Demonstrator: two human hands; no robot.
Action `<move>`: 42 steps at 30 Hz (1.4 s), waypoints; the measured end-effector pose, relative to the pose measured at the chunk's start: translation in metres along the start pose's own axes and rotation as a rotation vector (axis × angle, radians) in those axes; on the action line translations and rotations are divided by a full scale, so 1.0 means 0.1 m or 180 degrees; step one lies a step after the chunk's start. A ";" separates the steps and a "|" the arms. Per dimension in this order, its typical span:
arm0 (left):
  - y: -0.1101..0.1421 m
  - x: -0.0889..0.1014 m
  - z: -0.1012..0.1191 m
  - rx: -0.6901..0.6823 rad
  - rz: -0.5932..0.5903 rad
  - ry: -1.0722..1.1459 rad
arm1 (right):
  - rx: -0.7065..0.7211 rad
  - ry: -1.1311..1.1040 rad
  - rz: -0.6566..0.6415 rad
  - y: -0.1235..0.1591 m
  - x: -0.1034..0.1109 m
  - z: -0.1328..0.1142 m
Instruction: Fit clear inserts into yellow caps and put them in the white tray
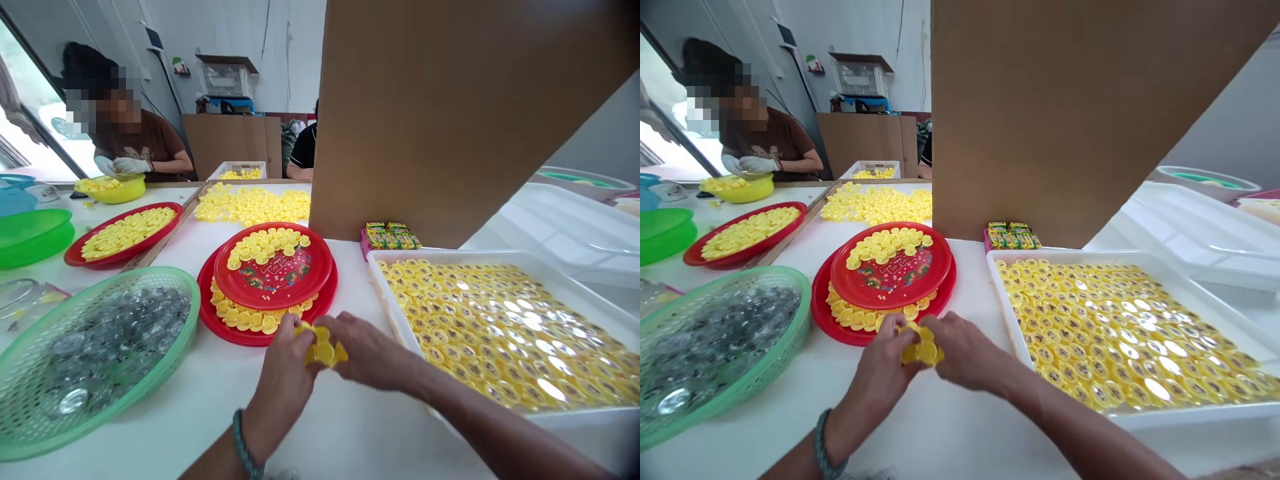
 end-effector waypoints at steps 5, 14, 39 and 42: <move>0.49 -0.30 -0.36 0.0605 -0.0151 0.0195 | -0.0055 0.0076 -0.0348 0.18 -0.65 -0.13; 0.37 -0.45 -0.54 0.0627 -0.0250 0.0112 | -0.0130 0.0408 -0.0199 0.00 -0.74 0.04; -1.50 1.65 -1.39 0.1305 0.0065 -0.1971 | -0.1102 0.0523 0.0508 -2.12 0.25 0.47; -1.68 1.51 -1.63 0.1321 -0.0019 -0.1928 | -0.1212 0.0499 0.0495 -2.40 0.10 0.56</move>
Point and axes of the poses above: each hand's wrist, its own y-axis away from the middle knuckle, its own x-axis out of the back of the hand, z = x × y, the point moved 9 cm from there along -y, towards the middle knuckle, and after that the axes turned 12 degrees about y, right-handed, at the moved point
